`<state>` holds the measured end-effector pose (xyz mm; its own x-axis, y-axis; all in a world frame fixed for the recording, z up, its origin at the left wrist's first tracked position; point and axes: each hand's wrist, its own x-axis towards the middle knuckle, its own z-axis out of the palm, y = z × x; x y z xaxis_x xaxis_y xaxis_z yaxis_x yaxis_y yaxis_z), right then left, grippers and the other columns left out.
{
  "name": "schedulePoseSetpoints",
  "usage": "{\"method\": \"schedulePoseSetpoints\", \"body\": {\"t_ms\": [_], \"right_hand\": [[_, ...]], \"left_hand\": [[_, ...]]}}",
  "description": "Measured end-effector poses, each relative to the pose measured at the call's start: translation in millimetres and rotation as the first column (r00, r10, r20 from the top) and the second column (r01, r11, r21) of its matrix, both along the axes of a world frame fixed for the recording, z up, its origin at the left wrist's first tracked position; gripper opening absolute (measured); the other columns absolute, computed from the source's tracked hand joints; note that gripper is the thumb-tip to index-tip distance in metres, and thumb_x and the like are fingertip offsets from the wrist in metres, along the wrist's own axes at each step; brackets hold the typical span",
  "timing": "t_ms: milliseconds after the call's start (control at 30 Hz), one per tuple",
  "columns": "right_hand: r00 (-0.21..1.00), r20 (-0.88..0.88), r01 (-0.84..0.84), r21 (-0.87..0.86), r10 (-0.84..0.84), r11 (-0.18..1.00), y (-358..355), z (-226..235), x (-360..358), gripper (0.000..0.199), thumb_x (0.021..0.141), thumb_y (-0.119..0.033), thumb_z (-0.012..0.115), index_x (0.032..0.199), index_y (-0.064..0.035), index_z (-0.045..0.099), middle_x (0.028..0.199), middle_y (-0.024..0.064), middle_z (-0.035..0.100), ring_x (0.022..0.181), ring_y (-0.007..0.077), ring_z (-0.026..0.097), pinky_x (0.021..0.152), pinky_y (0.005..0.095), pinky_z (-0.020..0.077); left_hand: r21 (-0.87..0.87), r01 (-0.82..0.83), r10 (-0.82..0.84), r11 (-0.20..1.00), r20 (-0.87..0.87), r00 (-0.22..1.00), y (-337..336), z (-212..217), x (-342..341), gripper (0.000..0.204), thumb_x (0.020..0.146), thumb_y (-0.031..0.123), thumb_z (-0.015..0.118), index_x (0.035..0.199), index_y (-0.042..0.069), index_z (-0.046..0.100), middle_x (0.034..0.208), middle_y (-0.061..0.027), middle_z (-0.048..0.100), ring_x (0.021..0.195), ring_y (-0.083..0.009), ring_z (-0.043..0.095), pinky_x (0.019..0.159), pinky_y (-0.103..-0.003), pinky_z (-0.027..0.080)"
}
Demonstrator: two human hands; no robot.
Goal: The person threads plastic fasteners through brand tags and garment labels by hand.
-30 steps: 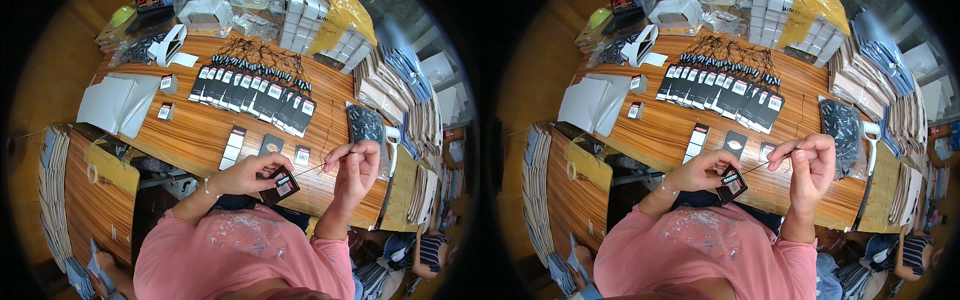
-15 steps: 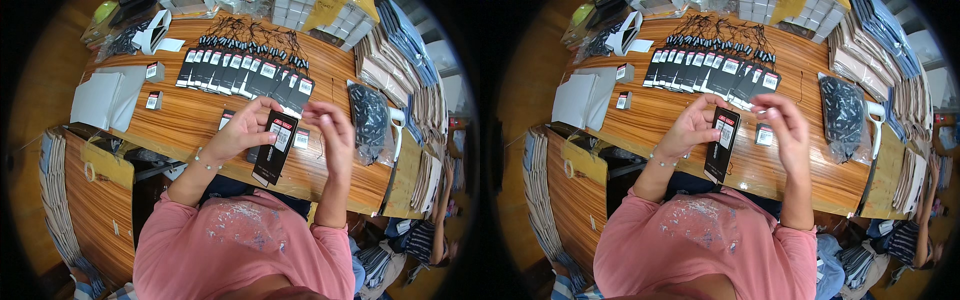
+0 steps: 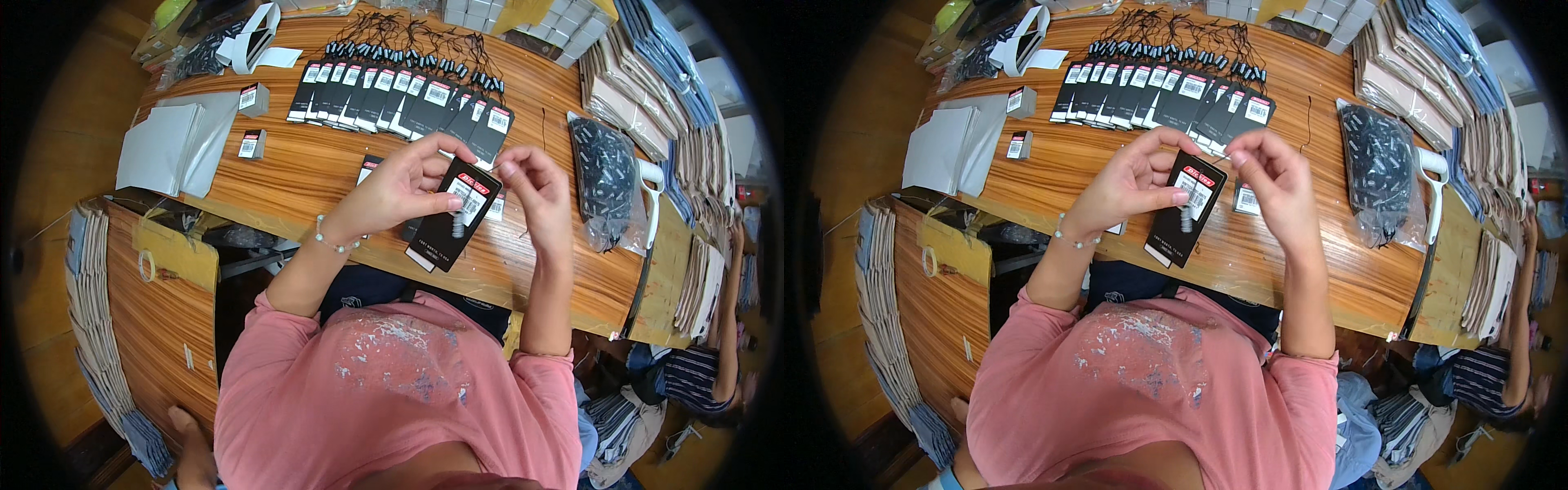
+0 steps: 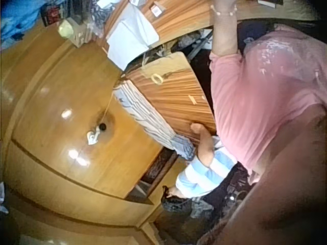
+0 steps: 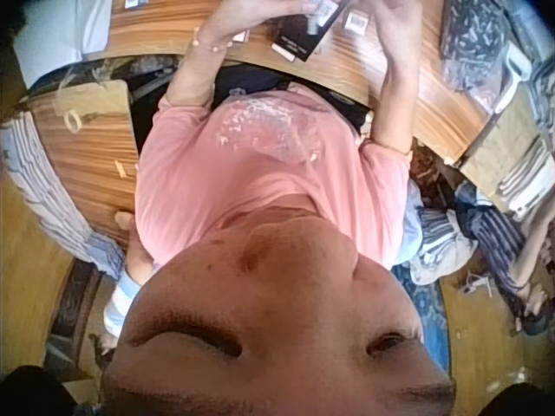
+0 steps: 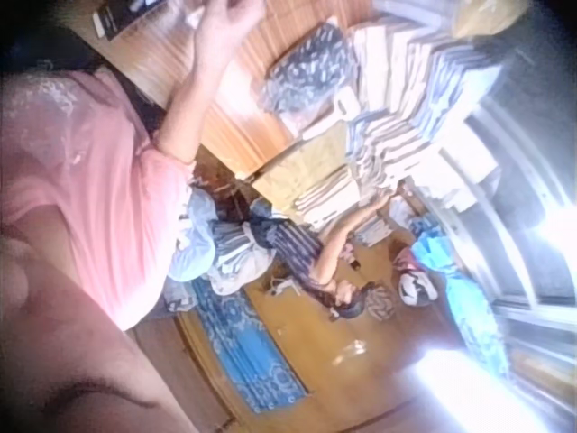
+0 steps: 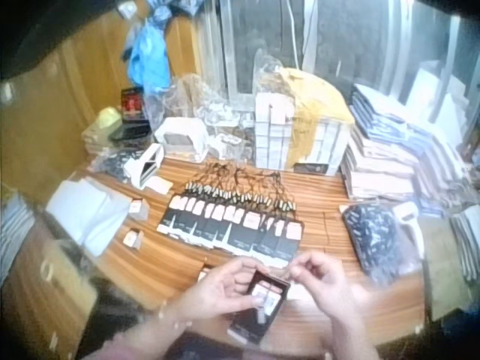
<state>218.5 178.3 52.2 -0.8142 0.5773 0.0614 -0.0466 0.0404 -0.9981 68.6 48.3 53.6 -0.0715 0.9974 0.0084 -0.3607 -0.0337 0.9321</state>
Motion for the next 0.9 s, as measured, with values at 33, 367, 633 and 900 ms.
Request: {"method": "schedulePoseSetpoints", "body": {"t_ms": [33,367,633,900], "right_hand": [[0.998,-0.026,0.059,0.056,-0.057,0.997,2.9,2.8,-1.7,0.009,0.084,-0.007,0.050,0.089,-0.0004,0.052,0.076,-0.0023,0.050,0.068,0.0040,0.043,0.061,0.0170,0.0359],[0.985,-0.089,0.165,0.204,-0.150,0.965,27.3,35.0,-12.2,0.008,0.084,-0.004,0.048,0.090,-0.0006,0.051,0.079,-0.0004,0.050,0.072,0.0055,0.045,0.065,0.0186,0.0370],[0.985,-0.110,0.150,0.174,-0.132,0.973,19.4,61.7,0.3,0.008,0.082,-0.002,0.050,0.090,-0.0007,0.048,0.073,0.0002,0.048,0.062,0.0058,0.045,0.055,0.0184,0.0378],[0.975,-0.110,0.216,0.299,-0.191,0.930,71.7,63.9,-26.8,0.009,0.079,-0.005,0.056,0.086,-0.0006,0.052,0.071,-0.0015,0.050,0.060,0.0034,0.044,0.052,0.0166,0.0366]], "left_hand": [[-0.017,0.023,-0.023,1.000,-0.015,1.000,-0.2,1.6,-0.5,0.041,0.074,-0.002,0.060,0.109,0.002,0.039,0.097,-0.0088,0.056,0.088,-0.0107,0.055,0.076,-0.023,0.046],[-0.029,0.004,-0.008,1.000,-0.146,0.989,7.5,9.7,-11.5,0.038,0.075,-0.003,0.059,0.107,0.004,0.042,0.098,-0.0072,0.055,0.089,-0.0096,0.054,0.075,-0.020,0.046],[-0.092,0.080,-0.098,0.992,-0.205,0.974,12.9,15.2,-12.3,0.036,0.074,-0.007,0.058,0.106,0.003,0.044,0.094,-0.0063,0.056,0.086,-0.0086,0.055,0.070,-0.018,0.045],[0.066,-0.057,0.082,0.996,-0.472,0.878,64.4,21.2,-49.8,0.032,0.075,0.000,0.058,0.105,0.005,0.047,0.090,-0.0060,0.058,0.079,-0.0097,0.057,0.069,-0.021,0.047]]}}
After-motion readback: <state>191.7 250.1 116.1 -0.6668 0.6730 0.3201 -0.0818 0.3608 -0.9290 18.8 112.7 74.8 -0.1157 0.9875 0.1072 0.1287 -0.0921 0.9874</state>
